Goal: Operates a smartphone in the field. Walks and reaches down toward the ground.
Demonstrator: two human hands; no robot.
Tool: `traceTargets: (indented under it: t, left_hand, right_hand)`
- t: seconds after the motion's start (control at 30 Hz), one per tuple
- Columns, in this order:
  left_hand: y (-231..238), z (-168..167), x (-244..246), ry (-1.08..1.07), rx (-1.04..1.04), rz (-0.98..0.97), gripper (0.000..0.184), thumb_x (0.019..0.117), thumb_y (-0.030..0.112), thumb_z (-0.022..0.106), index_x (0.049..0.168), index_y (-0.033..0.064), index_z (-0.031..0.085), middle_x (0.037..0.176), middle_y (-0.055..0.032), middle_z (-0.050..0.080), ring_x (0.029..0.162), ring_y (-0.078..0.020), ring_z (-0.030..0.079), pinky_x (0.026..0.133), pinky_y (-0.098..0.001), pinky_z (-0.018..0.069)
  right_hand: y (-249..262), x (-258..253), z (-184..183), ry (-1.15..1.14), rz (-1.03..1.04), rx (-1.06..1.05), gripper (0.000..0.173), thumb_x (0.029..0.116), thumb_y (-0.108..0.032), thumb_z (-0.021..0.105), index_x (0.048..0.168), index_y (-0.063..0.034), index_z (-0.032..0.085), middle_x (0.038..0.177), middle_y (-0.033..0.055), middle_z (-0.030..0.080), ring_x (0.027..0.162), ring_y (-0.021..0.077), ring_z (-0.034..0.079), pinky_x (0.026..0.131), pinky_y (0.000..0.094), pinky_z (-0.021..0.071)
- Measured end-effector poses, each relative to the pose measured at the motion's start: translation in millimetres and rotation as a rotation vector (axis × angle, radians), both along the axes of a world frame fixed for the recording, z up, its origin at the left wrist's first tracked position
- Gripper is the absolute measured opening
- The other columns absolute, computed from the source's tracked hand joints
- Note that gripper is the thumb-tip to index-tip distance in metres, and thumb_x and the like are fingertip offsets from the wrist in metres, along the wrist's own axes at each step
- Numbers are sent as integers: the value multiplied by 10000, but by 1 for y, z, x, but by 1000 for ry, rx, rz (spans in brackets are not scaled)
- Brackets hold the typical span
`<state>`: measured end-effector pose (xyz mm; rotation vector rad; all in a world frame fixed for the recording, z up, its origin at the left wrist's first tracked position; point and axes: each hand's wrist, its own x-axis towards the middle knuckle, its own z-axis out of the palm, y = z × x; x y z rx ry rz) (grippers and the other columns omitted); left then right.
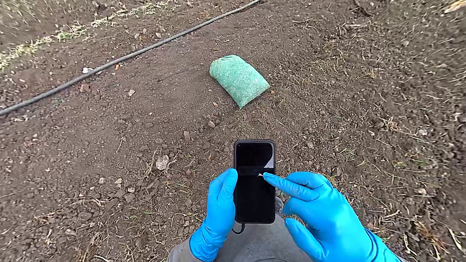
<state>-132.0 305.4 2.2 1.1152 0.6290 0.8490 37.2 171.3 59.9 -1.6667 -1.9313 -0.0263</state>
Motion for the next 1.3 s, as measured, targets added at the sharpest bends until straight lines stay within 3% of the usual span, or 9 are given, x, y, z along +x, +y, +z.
traceTargets:
  t: [1.3]
  left_hand:
    - [-13, -3, -9, 29, 10, -14, 441, 1109, 265, 383, 967, 42, 737, 883, -108, 742, 858, -176, 740, 826, -366, 631]
  right_hand:
    - [-15, -5, 1, 45, -37, 48, 514, 1047, -399, 309, 713, -163, 621, 1405, -6, 655, 1241, 167, 570, 977, 362, 393]
